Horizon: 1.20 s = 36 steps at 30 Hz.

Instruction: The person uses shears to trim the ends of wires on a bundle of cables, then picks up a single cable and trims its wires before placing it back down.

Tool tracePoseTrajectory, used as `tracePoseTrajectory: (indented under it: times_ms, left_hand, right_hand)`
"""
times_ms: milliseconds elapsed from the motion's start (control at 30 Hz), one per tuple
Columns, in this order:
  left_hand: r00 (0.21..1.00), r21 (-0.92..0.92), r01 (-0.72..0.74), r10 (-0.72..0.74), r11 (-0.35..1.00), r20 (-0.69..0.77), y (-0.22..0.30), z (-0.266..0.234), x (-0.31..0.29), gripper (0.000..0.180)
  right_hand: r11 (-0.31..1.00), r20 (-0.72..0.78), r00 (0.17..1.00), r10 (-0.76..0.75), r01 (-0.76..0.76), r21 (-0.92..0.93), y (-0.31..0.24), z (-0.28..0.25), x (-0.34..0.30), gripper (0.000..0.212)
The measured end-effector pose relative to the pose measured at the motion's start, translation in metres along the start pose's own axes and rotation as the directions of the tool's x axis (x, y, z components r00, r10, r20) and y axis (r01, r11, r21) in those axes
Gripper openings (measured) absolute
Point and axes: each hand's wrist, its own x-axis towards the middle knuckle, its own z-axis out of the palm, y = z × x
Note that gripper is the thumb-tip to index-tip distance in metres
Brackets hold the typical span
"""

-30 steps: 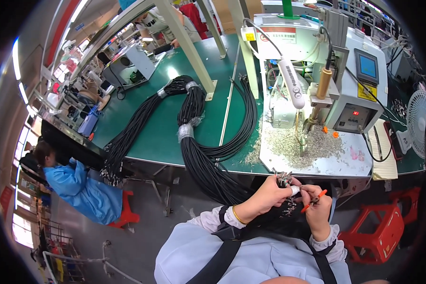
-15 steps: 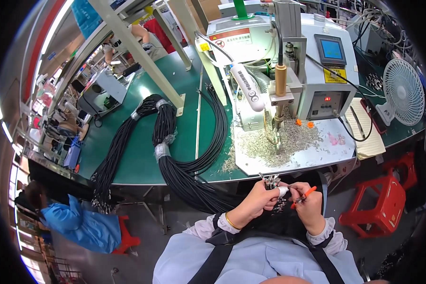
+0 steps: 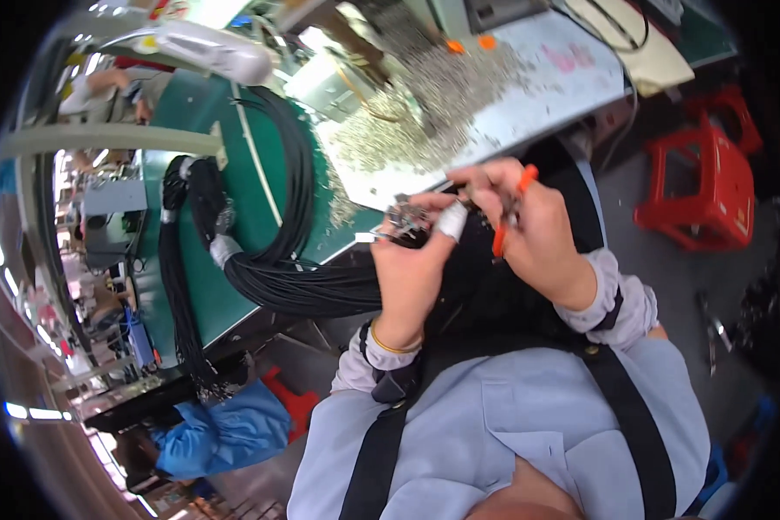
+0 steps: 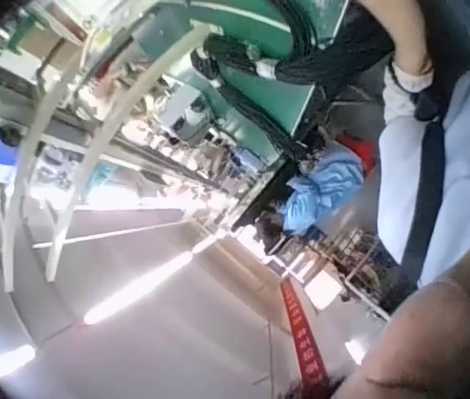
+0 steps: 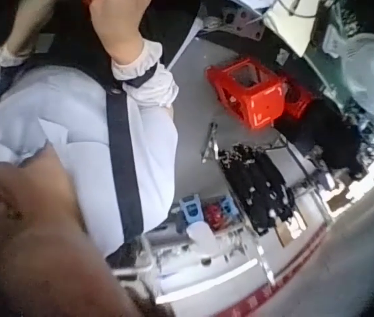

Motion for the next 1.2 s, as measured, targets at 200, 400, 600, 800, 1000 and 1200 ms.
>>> tracePoseTrajectory:
  times_ms: [200, 400, 600, 800, 1000, 1200]
  left_hand:
    - [1.0, -0.116, 0.007, -0.007, 0.993, 0.003, -0.005, -0.004, 0.002, 0.012]
    - [1.0, -0.175, -0.011, 0.01, 0.985, -0.011, -0.008, -0.006, 0.002, 0.017]
    - [1.0, -0.232, 0.029, -0.027, 0.972, 0.014, -0.006, -0.009, 0.006, 0.018]
    - [0.999, -0.288, 0.018, -0.008, 0.958, 0.036, -0.008, -0.011, 0.009, 0.018]
    - [0.999, -0.262, -0.045, 0.051, 0.964, 0.015, -0.008, -0.008, 0.011, 0.02]
    - [0.993, -0.064, -0.09, 0.085, 0.994, -0.08, -0.005, -0.002, 0.014, 0.017]
  right_hand:
    - [0.534, 0.271, 0.917, 0.292, -0.392, 0.749, -0.004, 0.0, 0.006, 0.014]
    - [0.575, 0.267, 0.923, 0.276, -0.381, 0.724, -0.002, 0.001, 0.005, 0.014]
    - [0.72, 0.259, 0.931, 0.258, -0.364, 0.591, 0.001, -0.002, 0.007, 0.014]
    - [0.853, 0.254, 0.938, 0.234, -0.324, 0.409, 0.009, -0.01, 0.005, 0.023]
    - [0.978, 0.292, 0.935, 0.2, -0.171, -0.121, 0.013, -0.006, -0.001, 0.039]
    - [0.977, 0.248, 0.945, 0.214, -0.203, -0.069, 0.016, 0.007, -0.002, 0.033]
